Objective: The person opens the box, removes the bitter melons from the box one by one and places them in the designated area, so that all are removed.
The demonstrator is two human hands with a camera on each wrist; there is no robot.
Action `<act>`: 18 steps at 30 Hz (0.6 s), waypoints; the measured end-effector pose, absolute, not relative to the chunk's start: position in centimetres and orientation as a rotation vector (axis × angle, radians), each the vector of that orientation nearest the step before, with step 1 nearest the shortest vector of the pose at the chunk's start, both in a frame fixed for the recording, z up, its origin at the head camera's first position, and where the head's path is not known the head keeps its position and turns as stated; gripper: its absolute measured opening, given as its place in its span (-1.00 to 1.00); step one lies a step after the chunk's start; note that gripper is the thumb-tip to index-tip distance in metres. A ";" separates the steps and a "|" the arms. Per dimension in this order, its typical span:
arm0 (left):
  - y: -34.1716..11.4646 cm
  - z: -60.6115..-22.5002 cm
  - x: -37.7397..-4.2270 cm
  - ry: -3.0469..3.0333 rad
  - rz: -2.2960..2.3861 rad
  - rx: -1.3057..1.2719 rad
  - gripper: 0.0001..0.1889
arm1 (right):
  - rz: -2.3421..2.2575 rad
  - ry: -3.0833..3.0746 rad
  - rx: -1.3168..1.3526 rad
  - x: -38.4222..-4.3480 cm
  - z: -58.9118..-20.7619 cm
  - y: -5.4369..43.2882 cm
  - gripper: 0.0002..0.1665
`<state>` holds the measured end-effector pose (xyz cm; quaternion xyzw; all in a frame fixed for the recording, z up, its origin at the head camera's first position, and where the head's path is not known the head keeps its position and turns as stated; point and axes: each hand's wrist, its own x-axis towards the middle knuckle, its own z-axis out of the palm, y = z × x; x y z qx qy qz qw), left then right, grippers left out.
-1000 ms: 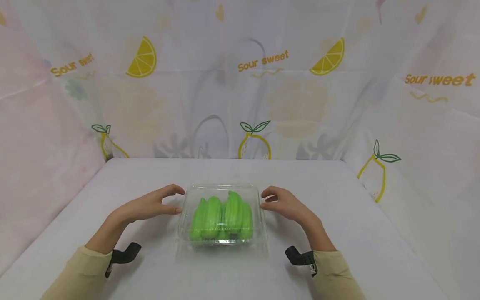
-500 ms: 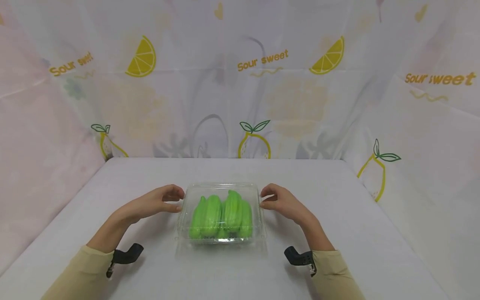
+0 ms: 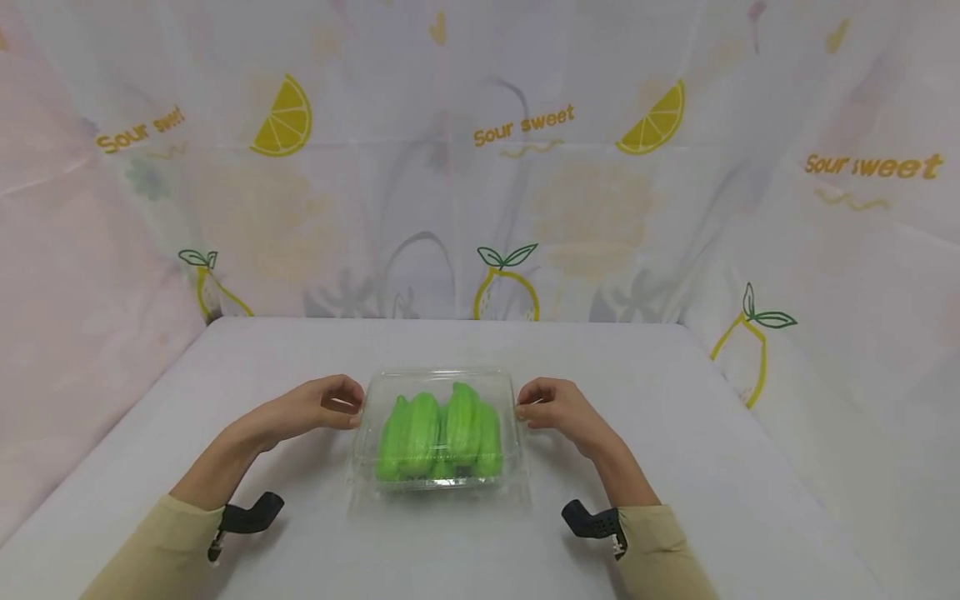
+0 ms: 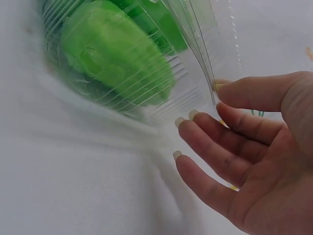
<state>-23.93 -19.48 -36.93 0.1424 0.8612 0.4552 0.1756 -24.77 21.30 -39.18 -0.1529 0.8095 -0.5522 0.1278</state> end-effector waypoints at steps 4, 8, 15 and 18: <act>-19.4 -36.7 -24.0 2.480 1.293 0.387 -0.48 | -1.617 2.342 -0.385 -24.9 -39.1 21.2 -0.63; -19.3 -36.6 -23.9 2.475 1.288 0.370 -0.46 | -1.613 2.347 -0.370 -24.9 -38.9 21.1 -0.61; -19.1 -36.5 -23.7 2.454 1.295 0.332 -0.45 | -1.617 2.337 -0.354 -24.8 -39.0 21.0 -0.60; -19.2 -36.6 -23.6 2.442 1.303 0.353 -0.50 | -1.619 2.331 -0.352 -24.7 -39.0 21.0 -0.60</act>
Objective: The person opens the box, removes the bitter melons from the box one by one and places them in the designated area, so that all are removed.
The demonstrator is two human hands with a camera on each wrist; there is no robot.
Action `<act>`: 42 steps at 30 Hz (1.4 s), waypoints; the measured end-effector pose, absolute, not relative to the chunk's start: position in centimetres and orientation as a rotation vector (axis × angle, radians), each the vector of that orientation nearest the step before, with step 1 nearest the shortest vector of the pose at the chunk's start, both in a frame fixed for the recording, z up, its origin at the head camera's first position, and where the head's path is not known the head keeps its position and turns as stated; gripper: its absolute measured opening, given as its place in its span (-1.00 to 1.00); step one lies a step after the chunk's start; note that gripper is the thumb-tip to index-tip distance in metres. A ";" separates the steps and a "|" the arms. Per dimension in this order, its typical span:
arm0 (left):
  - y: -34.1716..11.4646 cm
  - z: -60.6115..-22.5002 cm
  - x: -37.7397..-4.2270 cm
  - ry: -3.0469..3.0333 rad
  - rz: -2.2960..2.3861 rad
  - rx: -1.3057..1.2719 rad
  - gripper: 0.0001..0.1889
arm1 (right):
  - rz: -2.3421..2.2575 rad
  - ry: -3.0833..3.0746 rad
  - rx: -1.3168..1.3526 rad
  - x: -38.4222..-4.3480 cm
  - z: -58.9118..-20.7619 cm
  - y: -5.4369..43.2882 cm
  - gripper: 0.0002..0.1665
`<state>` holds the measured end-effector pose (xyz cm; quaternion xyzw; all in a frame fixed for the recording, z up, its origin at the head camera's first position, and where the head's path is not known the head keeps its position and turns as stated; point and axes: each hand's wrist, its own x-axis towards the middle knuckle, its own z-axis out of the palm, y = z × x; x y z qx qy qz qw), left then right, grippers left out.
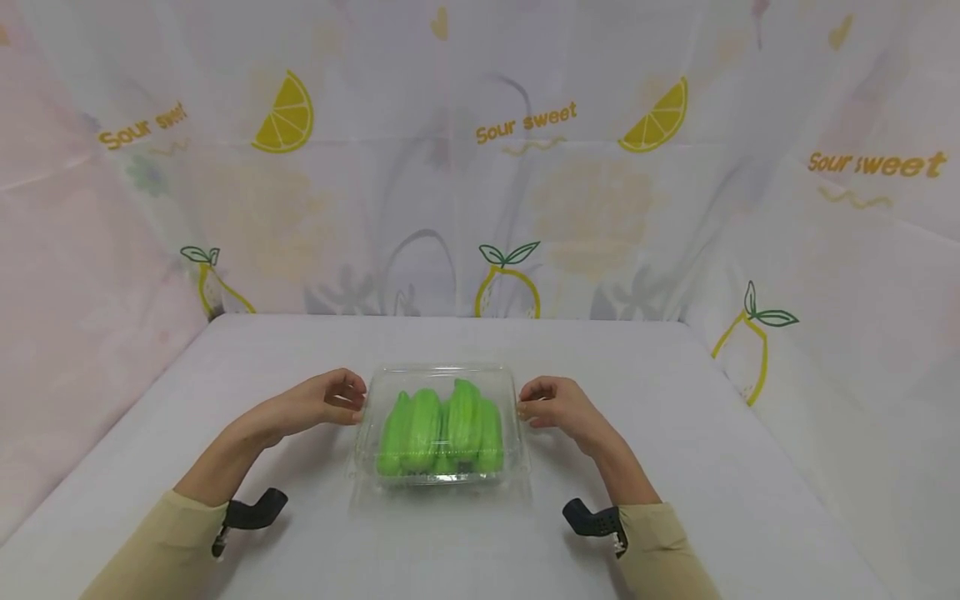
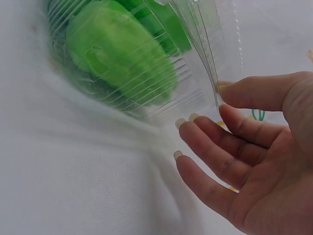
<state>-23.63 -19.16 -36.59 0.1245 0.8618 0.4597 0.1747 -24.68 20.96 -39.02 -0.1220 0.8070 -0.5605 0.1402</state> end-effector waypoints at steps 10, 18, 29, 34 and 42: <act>-19.5 -37.5 -23.6 2.306 1.405 0.298 -0.49 | -1.718 2.218 -0.305 -24.9 -39.3 20.9 -0.67; -19.7 -38.2 -23.5 2.213 1.478 0.273 -0.47 | -1.782 2.116 -0.304 -24.6 -39.9 21.3 -0.71; -20.0 -38.0 -22.8 2.191 1.452 0.264 -0.34 | -1.740 1.971 -0.395 -24.0 -40.1 22.2 -0.55; -20.5 -37.9 -22.8 2.127 1.433 0.296 -0.26 | -1.653 1.947 -0.401 -23.4 -39.6 22.8 -0.16; -20.8 -38.0 -22.4 2.037 1.331 0.376 -0.06 | -1.576 1.878 -0.412 -22.3 -39.3 23.1 0.12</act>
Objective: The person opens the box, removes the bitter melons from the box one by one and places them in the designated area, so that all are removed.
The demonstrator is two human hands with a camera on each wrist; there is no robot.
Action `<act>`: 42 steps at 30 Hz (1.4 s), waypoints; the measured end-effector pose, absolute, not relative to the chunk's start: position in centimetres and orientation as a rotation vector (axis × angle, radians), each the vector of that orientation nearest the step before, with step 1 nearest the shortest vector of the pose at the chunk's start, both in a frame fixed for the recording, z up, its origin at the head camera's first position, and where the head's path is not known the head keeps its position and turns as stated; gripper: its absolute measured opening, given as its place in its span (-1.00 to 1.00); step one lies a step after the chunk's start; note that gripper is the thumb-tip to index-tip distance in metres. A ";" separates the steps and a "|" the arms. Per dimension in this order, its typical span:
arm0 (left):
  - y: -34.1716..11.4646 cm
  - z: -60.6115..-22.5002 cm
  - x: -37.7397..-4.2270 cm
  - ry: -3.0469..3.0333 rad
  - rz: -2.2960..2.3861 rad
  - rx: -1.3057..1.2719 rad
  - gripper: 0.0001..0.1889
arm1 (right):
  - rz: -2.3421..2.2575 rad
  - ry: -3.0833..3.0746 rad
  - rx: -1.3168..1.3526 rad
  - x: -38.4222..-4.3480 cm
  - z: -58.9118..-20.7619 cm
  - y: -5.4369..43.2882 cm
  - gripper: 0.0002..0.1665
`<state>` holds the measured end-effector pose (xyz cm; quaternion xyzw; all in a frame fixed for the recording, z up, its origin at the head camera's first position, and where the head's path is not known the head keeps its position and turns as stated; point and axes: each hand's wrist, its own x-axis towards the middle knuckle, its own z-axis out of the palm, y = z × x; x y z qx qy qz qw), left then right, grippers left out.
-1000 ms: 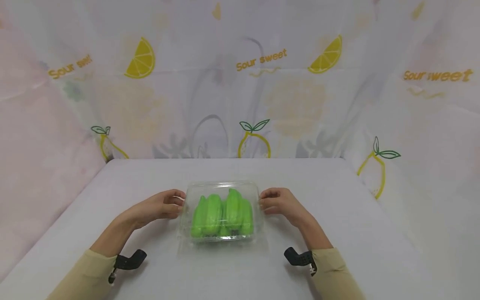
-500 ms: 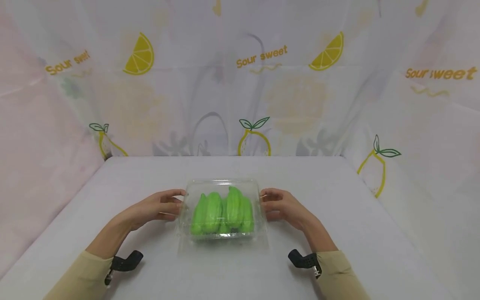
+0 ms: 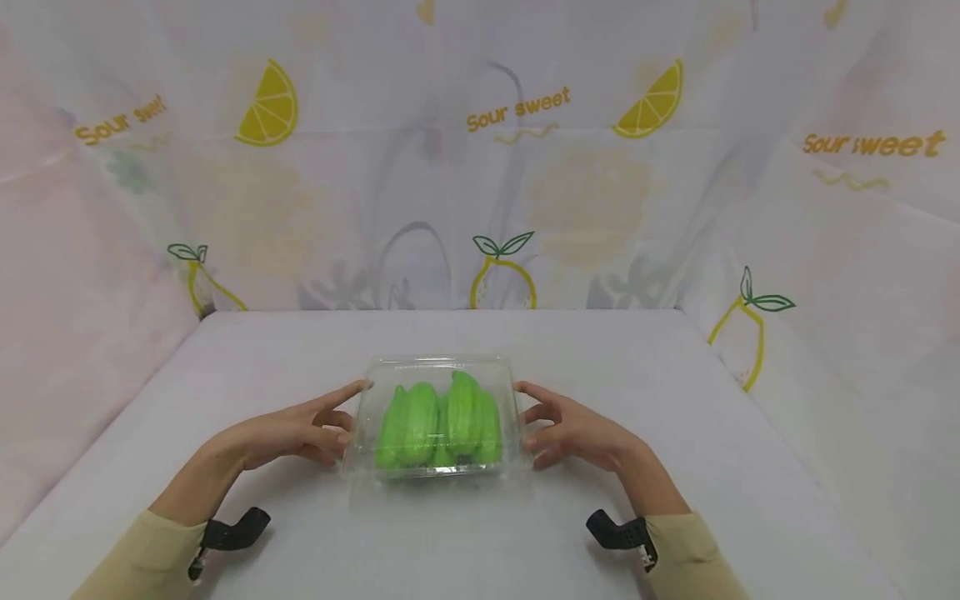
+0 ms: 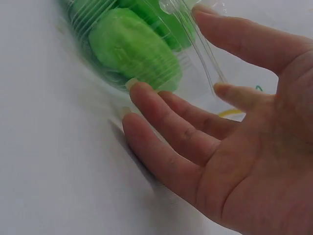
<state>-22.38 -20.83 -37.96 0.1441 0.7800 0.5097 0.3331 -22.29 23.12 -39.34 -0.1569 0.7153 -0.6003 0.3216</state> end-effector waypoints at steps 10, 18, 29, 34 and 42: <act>-20.3 -37.5 -21.7 1.980 1.304 0.443 0.20 | -1.537 1.856 -0.405 -21.4 -39.1 22.3 0.33; -19.6 -37.7 -21.3 2.002 1.260 0.406 0.38 | -1.500 1.852 -0.423 -21.4 -39.2 22.0 0.39; -18.9 -37.9 -21.6 2.075 1.307 0.424 0.38 | -1.658 1.765 -0.384 -21.4 -39.6 21.6 0.38; -19.0 -38.1 -21.6 2.023 1.350 0.444 0.38 | -1.695 1.760 -0.366 -21.3 -39.7 21.4 0.37; -19.1 -38.2 -21.7 2.001 1.384 0.434 0.36 | -1.736 1.760 -0.368 -21.4 -39.5 21.3 0.30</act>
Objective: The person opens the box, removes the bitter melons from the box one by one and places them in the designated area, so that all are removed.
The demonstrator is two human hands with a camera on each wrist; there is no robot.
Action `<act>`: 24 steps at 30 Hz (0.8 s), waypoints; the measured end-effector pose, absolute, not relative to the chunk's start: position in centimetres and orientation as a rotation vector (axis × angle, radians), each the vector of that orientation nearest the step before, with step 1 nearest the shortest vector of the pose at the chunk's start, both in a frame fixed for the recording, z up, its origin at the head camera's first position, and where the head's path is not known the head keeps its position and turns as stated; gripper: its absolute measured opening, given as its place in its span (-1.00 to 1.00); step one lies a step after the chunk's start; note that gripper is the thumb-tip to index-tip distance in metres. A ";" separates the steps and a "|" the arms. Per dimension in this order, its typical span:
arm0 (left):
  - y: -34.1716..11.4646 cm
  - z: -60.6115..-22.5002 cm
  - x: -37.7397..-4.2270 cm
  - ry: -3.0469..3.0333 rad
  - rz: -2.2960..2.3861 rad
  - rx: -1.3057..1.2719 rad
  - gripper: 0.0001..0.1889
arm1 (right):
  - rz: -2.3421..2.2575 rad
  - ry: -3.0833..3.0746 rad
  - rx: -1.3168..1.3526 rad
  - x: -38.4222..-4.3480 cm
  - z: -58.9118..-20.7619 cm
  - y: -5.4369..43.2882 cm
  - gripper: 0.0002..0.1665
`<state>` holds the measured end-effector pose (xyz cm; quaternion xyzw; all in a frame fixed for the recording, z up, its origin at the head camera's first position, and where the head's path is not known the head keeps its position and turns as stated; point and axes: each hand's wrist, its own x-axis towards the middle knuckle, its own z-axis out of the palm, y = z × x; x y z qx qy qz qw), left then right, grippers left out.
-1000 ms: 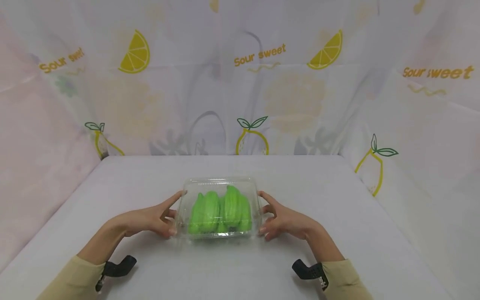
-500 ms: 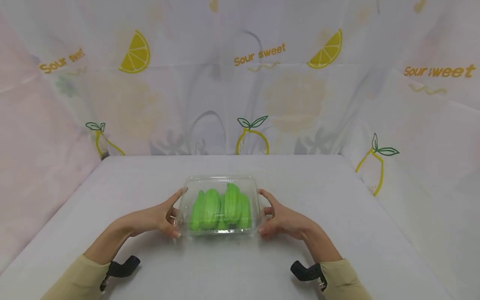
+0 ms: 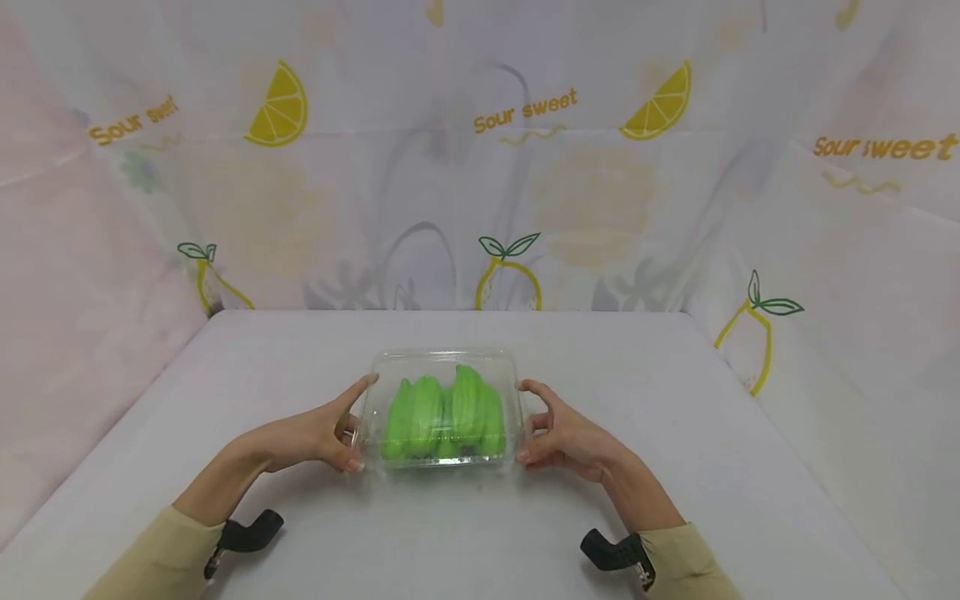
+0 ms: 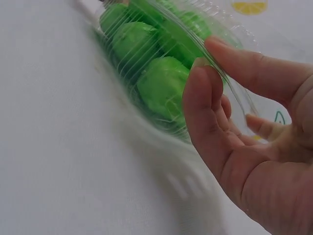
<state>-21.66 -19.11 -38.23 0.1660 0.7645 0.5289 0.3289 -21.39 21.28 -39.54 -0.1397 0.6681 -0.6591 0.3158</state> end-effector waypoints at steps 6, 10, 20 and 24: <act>-19.1 -38.4 -21.7 1.973 1.422 0.423 0.36 | -1.754 1.760 -0.363 -21.5 -39.3 21.2 0.25; -19.1 -38.5 -21.7 1.957 1.438 0.434 0.36 | -1.768 1.766 -0.363 -21.5 -39.2 21.1 0.19; -19.1 -38.7 -21.8 1.924 1.470 0.416 0.35 | -1.849 1.733 -0.342 -21.4 -39.8 21.0 -0.02; -19.1 -38.6 -21.8 1.920 1.479 0.406 0.34 | -1.869 1.738 -0.336 -21.4 -39.9 21.0 -0.07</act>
